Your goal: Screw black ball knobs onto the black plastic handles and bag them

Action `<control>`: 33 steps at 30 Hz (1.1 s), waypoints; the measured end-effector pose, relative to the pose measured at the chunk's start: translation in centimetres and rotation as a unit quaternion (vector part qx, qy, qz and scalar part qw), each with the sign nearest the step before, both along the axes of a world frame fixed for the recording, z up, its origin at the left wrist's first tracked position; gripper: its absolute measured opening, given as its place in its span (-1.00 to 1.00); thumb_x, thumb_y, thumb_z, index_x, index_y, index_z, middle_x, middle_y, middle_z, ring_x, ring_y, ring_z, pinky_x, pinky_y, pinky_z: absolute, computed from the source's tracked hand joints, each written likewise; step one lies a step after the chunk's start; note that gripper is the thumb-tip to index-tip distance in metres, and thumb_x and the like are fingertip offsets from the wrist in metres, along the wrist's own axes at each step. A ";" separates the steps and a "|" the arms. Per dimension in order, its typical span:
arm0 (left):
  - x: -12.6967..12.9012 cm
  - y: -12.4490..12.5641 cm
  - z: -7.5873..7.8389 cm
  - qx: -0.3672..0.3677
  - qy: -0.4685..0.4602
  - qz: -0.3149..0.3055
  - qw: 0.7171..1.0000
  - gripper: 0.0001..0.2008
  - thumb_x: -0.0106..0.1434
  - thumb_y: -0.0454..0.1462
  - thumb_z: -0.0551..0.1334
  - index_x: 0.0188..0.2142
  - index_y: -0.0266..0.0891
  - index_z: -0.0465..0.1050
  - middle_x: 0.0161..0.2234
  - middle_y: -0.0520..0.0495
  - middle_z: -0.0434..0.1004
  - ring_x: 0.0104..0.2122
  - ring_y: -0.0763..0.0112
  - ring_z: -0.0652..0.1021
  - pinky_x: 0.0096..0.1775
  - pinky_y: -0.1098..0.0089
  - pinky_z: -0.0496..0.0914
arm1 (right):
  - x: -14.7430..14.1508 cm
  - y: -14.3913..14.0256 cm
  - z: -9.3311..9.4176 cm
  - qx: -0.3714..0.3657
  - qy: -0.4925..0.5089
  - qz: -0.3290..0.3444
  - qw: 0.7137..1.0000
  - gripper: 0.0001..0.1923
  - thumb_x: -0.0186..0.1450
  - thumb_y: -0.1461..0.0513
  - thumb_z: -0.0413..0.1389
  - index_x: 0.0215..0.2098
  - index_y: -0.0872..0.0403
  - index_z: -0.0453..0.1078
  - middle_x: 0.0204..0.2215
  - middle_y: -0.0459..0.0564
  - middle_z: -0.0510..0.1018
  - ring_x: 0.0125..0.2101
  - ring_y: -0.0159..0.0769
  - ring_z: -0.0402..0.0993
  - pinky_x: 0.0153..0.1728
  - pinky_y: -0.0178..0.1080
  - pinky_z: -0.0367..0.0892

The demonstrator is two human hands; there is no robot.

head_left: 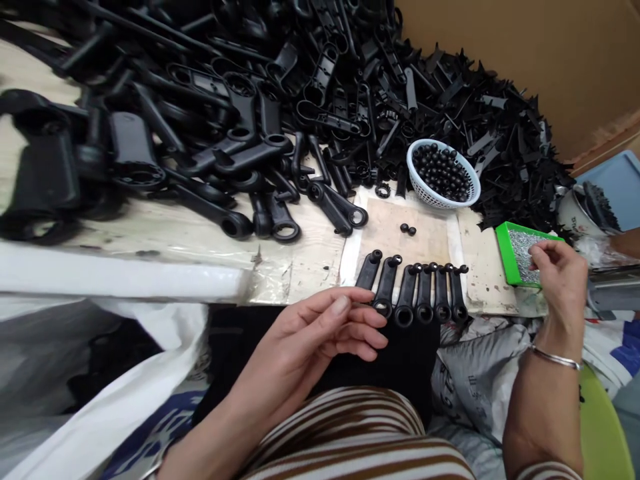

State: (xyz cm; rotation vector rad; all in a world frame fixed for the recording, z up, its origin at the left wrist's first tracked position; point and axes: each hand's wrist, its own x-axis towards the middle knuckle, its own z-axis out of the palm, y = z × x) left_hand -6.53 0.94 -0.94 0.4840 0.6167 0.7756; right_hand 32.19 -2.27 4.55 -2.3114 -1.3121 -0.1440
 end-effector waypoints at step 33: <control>-1.3 0.8 -1.0 0.507 0.318 0.119 0.792 -0.86 0.33 -0.40 0.17 -0.25 -0.24 0.51 -0.51 0.12 0.55 -0.53 0.62 0.55 -0.38 0.66 0.40 | -15.3 3.2 0.7 0.050 0.561 0.252 0.787 -0.86 0.15 0.21 0.34 -0.30 0.04 0.58 -0.47 -0.06 0.60 -0.57 -0.43 0.50 -0.55 -0.35 0.53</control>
